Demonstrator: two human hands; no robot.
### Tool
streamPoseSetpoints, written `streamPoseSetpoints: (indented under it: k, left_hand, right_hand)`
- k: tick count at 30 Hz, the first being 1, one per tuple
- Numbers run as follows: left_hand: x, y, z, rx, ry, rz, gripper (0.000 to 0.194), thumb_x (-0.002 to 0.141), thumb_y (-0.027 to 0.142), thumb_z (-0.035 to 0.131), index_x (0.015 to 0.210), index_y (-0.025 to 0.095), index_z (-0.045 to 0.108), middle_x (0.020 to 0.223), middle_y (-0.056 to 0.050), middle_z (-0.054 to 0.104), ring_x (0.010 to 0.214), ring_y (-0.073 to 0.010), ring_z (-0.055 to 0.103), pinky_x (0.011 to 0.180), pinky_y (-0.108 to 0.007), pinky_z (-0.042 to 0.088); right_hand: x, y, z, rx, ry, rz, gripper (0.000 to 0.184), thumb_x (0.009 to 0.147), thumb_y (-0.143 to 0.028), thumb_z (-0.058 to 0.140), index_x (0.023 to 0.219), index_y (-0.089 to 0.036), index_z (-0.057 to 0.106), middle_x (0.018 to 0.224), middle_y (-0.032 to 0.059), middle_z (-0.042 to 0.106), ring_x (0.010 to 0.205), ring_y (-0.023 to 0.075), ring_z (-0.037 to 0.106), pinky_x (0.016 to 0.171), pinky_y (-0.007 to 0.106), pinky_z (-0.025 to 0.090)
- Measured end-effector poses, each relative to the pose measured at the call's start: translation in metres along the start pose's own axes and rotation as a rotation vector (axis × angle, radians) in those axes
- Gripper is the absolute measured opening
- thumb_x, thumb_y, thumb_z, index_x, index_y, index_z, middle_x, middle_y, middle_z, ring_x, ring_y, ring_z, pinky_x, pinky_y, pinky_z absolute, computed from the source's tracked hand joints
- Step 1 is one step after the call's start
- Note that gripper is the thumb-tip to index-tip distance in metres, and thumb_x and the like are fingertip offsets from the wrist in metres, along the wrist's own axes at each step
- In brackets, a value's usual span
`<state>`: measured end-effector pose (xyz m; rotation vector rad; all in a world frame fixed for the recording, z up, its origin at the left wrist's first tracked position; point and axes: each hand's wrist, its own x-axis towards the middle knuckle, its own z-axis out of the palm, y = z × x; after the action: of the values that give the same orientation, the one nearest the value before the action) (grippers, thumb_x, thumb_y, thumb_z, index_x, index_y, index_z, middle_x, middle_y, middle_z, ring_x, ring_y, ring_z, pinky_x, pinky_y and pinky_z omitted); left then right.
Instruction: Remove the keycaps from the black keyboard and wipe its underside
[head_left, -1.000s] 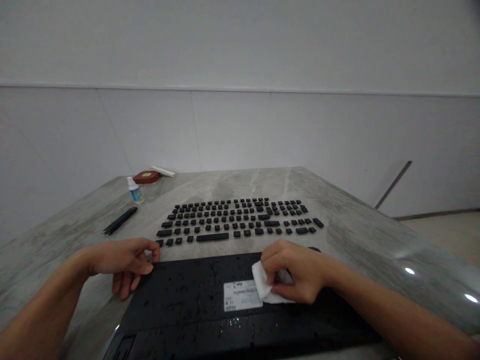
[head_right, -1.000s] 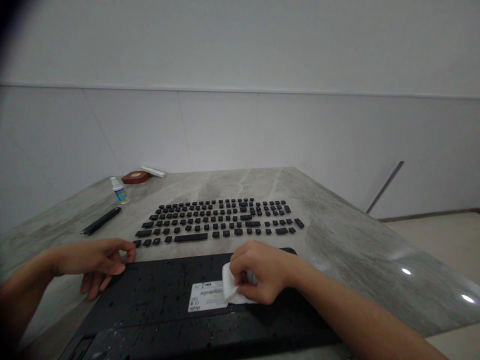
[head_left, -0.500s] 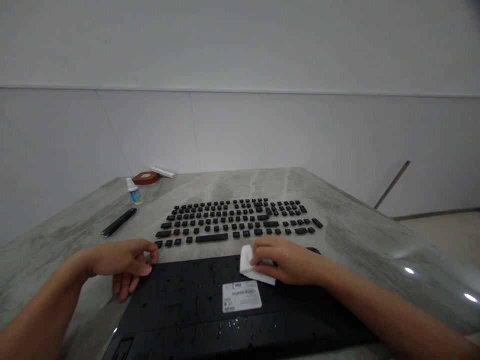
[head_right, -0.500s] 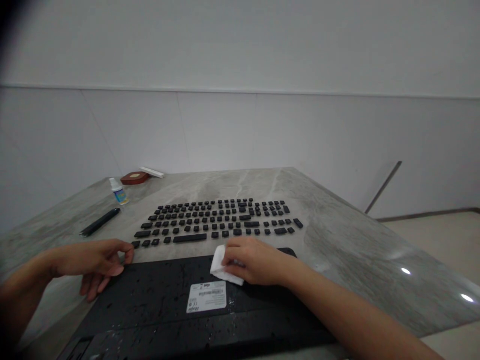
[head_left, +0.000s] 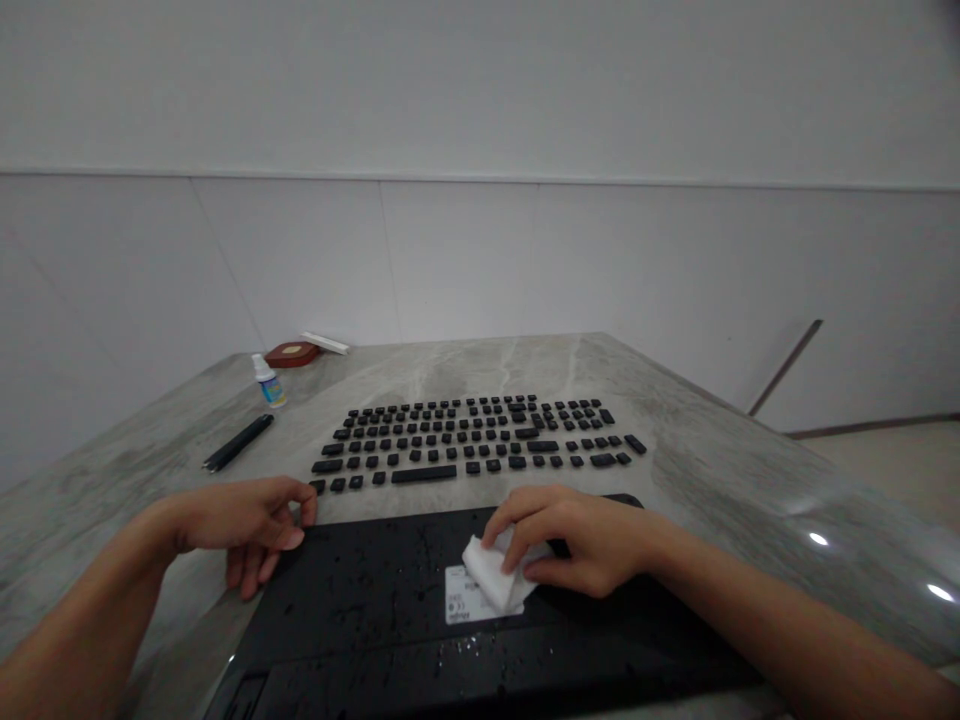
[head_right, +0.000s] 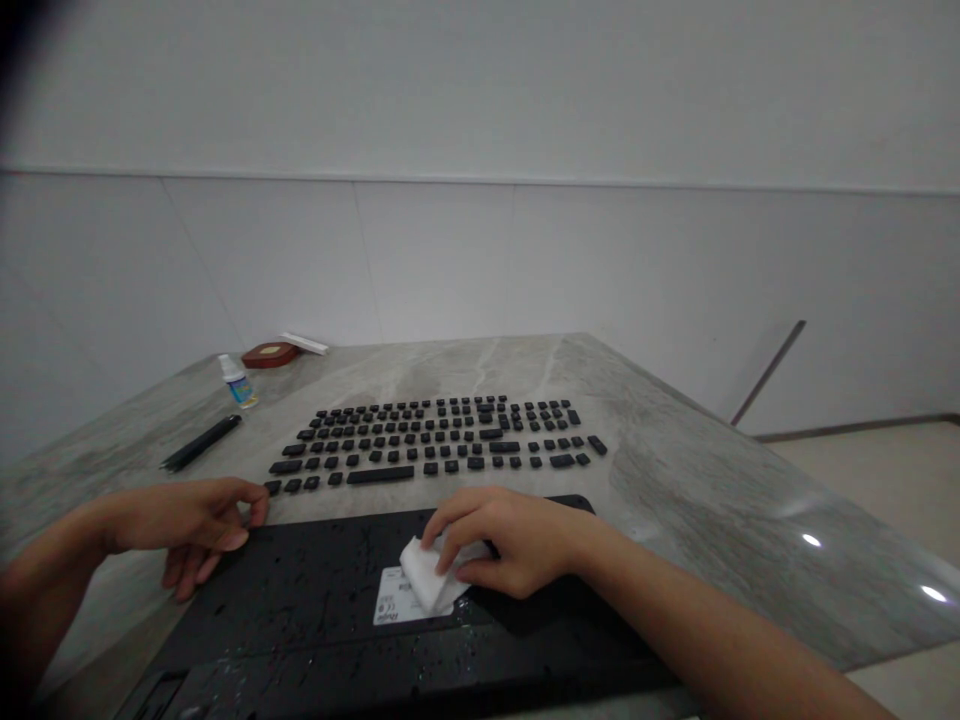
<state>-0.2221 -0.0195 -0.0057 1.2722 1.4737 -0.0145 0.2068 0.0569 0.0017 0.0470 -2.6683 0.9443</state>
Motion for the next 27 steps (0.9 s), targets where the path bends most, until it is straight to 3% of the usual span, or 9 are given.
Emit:
streamPoseSetpoints:
  k: [7, 11, 15, 18, 20, 24, 27]
  left_hand:
    - [0.004, 0.0, 0.001, -0.013, -0.012, 0.01, 0.064, 0.066, 0.072, 0.073, 0.094, 0.025, 0.04, 0.066, -0.005, 0.071, 0.059, -0.0264, 0.073, 0.047, -0.027, 0.051]
    - [0.006, 0.0, 0.001, -0.007, -0.022, 0.013, 0.066, 0.064, 0.072, 0.075, 0.092, 0.025, 0.039, 0.064, -0.005, 0.071, 0.058, -0.0261, 0.072, 0.046, -0.027, 0.05]
    - [0.006, -0.002, 0.002, -0.01, -0.011, 0.019, 0.066, 0.063, 0.071, 0.075, 0.093, 0.025, 0.039, 0.062, -0.003, 0.07, 0.058, -0.0269, 0.072, 0.047, -0.028, 0.051]
    - [0.007, -0.003, 0.002, -0.01, -0.005, 0.024, 0.065, 0.064, 0.07, 0.075, 0.093, 0.025, 0.039, 0.062, -0.003, 0.07, 0.058, -0.0281, 0.072, 0.046, -0.029, 0.05]
    - [0.007, -0.003, 0.002, -0.015, -0.006, 0.022, 0.065, 0.064, 0.068, 0.076, 0.093, 0.024, 0.038, 0.062, -0.003, 0.07, 0.058, -0.0284, 0.072, 0.045, -0.029, 0.049]
    - [0.008, -0.003, 0.0, -0.032, -0.012, 0.017, 0.067, 0.062, 0.067, 0.079, 0.094, 0.024, 0.038, 0.06, -0.002, 0.069, 0.057, -0.0285, 0.072, 0.046, -0.031, 0.051]
    - [0.008, -0.002, 0.0, -0.045, -0.022, 0.026, 0.066, 0.063, 0.065, 0.079, 0.094, 0.024, 0.039, 0.06, -0.001, 0.07, 0.057, -0.0286, 0.072, 0.048, -0.032, 0.052]
  right_hand:
    - [0.003, -0.019, 0.004, -0.075, -0.102, -0.093, 0.01, 0.084, -0.018, 0.069, 0.092, -0.012, 0.07, 0.111, 0.0108, 0.072, 0.099, 0.0198, 0.065, 0.09, 0.033, 0.051]
    - [0.022, -0.044, 0.006, -0.336, -0.251, -0.005, 0.008, 0.086, -0.011, 0.065, 0.092, -0.014, 0.069, 0.106, 0.0077, 0.072, 0.096, 0.0189, 0.064, 0.088, 0.03, 0.05]
    - [0.06, -0.065, 0.017, -0.573, -0.34, 0.114, 0.014, 0.079, -0.01, 0.069, 0.093, -0.012, 0.068, 0.094, 0.0082, 0.07, 0.084, 0.0208, 0.066, 0.071, 0.03, 0.051]
    - [0.097, -0.064, 0.041, -0.655, -0.275, 0.177, 0.016, 0.083, -0.015, 0.068, 0.097, -0.009, 0.067, 0.091, 0.0104, 0.07, 0.075, 0.0224, 0.066, 0.057, 0.032, 0.048]
    - [0.12, -0.054, 0.061, -0.689, -0.156, 0.191, 0.014, 0.083, -0.014, 0.067, 0.096, -0.008, 0.067, 0.087, 0.0104, 0.07, 0.071, 0.0232, 0.065, 0.054, 0.033, 0.048]
    - [0.148, -0.03, 0.095, -0.707, 0.016, 0.142, 0.011, 0.091, -0.012, 0.058, 0.095, -0.008, 0.067, 0.092, 0.0111, 0.07, 0.085, 0.0252, 0.063, 0.07, 0.036, 0.052]
    - [0.149, -0.027, 0.107, -0.637, 0.015, -0.084, 0.014, 0.09, -0.018, 0.061, 0.1, -0.01, 0.066, 0.1, 0.0099, 0.07, 0.092, 0.0226, 0.061, 0.083, 0.034, 0.051]
